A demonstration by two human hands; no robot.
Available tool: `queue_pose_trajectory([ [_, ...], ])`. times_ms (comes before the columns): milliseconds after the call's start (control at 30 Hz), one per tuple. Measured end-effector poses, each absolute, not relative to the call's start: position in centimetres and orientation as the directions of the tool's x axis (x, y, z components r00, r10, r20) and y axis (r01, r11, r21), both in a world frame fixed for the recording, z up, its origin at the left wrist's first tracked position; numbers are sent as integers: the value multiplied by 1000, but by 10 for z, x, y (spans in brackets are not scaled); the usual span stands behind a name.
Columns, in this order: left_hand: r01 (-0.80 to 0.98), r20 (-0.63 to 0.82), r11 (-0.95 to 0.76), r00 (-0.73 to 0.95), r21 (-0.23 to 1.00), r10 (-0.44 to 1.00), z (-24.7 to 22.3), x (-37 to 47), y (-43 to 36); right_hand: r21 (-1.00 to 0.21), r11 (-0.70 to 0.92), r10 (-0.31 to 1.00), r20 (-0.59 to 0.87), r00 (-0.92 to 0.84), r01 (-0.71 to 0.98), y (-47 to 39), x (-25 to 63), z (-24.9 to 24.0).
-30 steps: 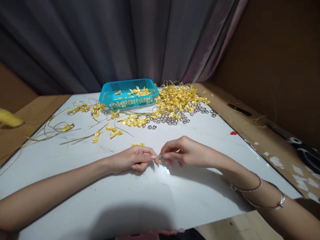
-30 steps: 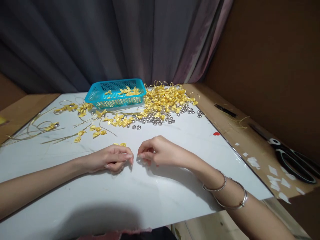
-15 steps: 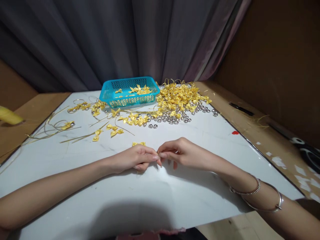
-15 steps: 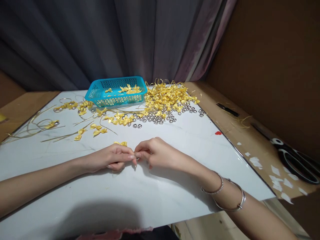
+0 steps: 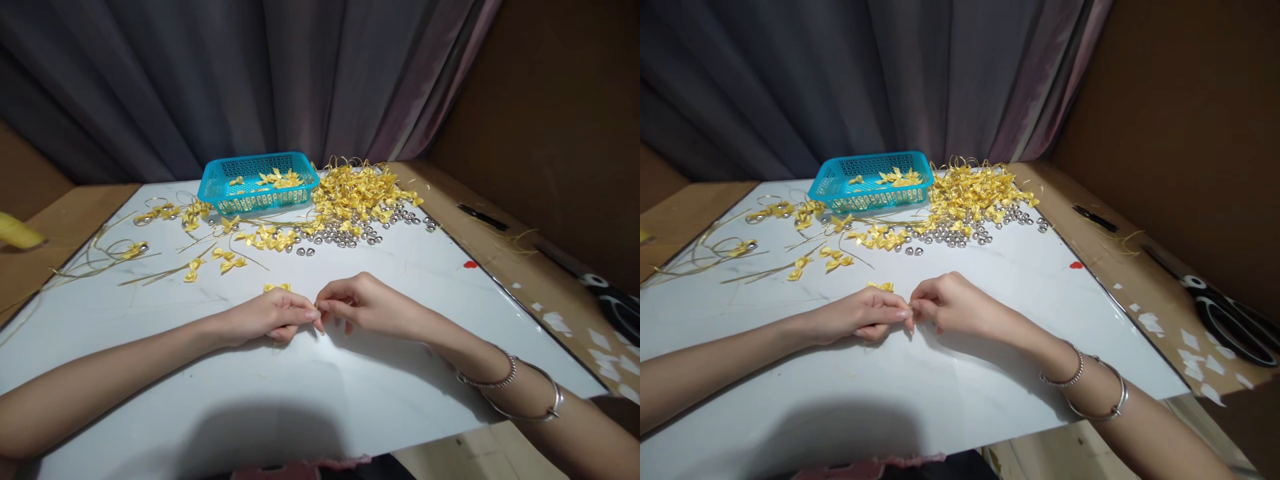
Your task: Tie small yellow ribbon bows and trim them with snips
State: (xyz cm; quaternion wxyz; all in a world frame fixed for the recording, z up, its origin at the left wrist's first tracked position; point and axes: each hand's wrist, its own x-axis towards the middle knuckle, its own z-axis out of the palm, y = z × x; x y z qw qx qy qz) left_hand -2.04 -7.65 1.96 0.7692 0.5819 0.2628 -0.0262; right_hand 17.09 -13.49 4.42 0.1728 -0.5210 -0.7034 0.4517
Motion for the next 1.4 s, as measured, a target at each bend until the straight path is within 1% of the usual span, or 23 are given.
queue_pose_trajectory([
  [233, 360, -453, 332, 851, 872, 265, 19, -19, -75, -852, 20, 876, -238, -420, 524, -136, 171, 45],
  [400, 364, -457, 334, 850, 870, 263, 20, -20, -75, -838, 30, 870, -246, -428, 544, -136, 172, 47],
  [600, 371, -458, 319, 848, 872, 267, 21, -19, -76, -820, 97, 873, -202, -443, 565, -136, 173, 44],
  [800, 390, -464, 290, 847, 874, 258, 21, -18, -75, -809, 97, 866, -218, -450, 580, -136, 173, 46],
  [900, 396, -465, 278, 848, 875, 255, 21, -18, -75, -811, 72, 869, -235, -436, 581, -135, 174, 47],
  [1033, 386, -454, 278, 856, 879, 248, 20, -18, -75, -835, -2, 877, -266, -400, 550, -133, 175, 45],
  [1200, 387, -462, 307, 857, 869, 229, 19, -18, -74, -862, -73, 873, -298, -385, 501, -130, 178, 41],
  [1400, 405, -492, 378, 854, 832, 169, 15, -18, -70, -865, -146, 870, -343, -353, 480, -128, 181, 40],
])
